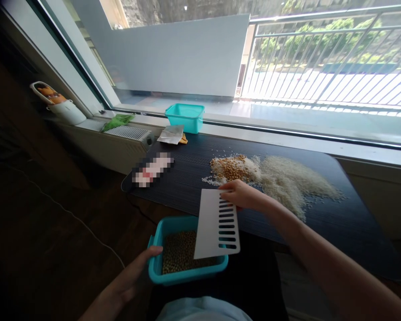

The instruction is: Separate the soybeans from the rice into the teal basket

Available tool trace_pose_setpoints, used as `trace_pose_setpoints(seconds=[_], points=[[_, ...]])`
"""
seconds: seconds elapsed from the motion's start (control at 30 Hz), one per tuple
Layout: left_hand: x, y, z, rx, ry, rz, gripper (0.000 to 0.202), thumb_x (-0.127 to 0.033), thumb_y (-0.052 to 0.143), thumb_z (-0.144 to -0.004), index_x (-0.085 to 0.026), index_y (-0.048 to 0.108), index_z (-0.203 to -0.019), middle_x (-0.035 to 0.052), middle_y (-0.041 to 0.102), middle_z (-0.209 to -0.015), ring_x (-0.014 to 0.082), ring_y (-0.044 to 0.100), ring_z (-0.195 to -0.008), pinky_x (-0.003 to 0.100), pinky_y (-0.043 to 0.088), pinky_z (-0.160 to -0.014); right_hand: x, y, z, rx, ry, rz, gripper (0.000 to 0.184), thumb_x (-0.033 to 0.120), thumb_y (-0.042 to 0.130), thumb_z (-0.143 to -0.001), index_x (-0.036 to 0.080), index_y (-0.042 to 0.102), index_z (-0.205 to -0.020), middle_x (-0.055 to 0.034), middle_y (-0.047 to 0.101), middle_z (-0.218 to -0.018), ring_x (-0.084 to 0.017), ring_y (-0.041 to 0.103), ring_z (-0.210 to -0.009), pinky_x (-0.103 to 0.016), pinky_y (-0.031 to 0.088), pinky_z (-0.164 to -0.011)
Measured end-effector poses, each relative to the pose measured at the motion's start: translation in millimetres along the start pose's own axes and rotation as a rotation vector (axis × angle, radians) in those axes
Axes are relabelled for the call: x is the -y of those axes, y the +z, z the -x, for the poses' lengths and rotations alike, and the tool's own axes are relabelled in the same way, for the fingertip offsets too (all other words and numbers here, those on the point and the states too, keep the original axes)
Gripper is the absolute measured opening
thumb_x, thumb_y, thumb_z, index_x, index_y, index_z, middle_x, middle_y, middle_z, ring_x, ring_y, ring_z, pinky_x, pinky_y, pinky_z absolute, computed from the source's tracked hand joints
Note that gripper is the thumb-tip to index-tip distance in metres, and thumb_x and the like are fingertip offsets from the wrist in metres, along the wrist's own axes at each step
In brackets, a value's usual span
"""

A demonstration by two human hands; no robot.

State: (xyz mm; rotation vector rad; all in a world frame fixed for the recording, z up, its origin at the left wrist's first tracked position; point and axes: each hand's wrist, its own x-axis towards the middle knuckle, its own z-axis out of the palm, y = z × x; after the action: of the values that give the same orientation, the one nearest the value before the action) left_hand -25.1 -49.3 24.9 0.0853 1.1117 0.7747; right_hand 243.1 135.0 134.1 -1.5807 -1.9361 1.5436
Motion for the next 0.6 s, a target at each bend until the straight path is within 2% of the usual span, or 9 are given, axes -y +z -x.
trace_pose_setpoints(seconds=[0.17,0.33,0.43,0.6], points=[[1,22.1,-6,0.060,-0.023,-0.062,0.059,-0.037,0.063,-0.076,-0.008,0.046,-0.125,0.0162,0.065,-0.112,0.0290,0.062,-0.102,0.041,0.048,-0.088,-31,-56,34,-0.102,0.113,0.116,0.029,0.028,0.059,-0.070,0.017,0.073,-0.093,0.0033,0.054,-0.046,-0.008,0.046,-0.038,-0.017,0.034,-0.031],[2,51.3,-13,0.147,-0.097,-0.062,0.059,-0.036,0.061,-0.077,-0.009,0.046,-0.126,0.0160,0.064,-0.114,0.0293,0.060,-0.107,0.041,0.048,-0.089,-52,-108,49,-0.148,0.198,0.172,0.036,0.026,0.061,-0.070,0.014,0.071,-0.101,0.0011,0.057,-0.049,-0.010,0.050,-0.041,-0.018,0.036,-0.034],[2,64.7,-18,0.158,-0.132,-0.055,0.063,-0.036,0.064,-0.074,-0.010,0.045,-0.129,0.0151,0.065,-0.113,0.0297,0.058,-0.110,0.041,0.048,-0.089,-55,-130,53,-0.199,0.246,0.145,0.034,0.024,0.063,-0.069,0.012,0.072,-0.099,0.0013,0.057,-0.048,-0.009,0.049,-0.040,-0.019,0.035,-0.035],[2,75.5,-27,0.161,-0.193,-0.031,0.067,-0.037,0.067,-0.071,-0.011,0.046,-0.129,0.0152,0.063,-0.116,0.0321,0.056,-0.113,0.041,0.046,-0.091,-50,-153,62,-0.312,0.174,-0.041,0.038,0.034,0.065,-0.069,0.011,0.073,-0.098,-0.0013,0.061,-0.051,-0.009,0.050,-0.041,-0.020,0.033,-0.037]])
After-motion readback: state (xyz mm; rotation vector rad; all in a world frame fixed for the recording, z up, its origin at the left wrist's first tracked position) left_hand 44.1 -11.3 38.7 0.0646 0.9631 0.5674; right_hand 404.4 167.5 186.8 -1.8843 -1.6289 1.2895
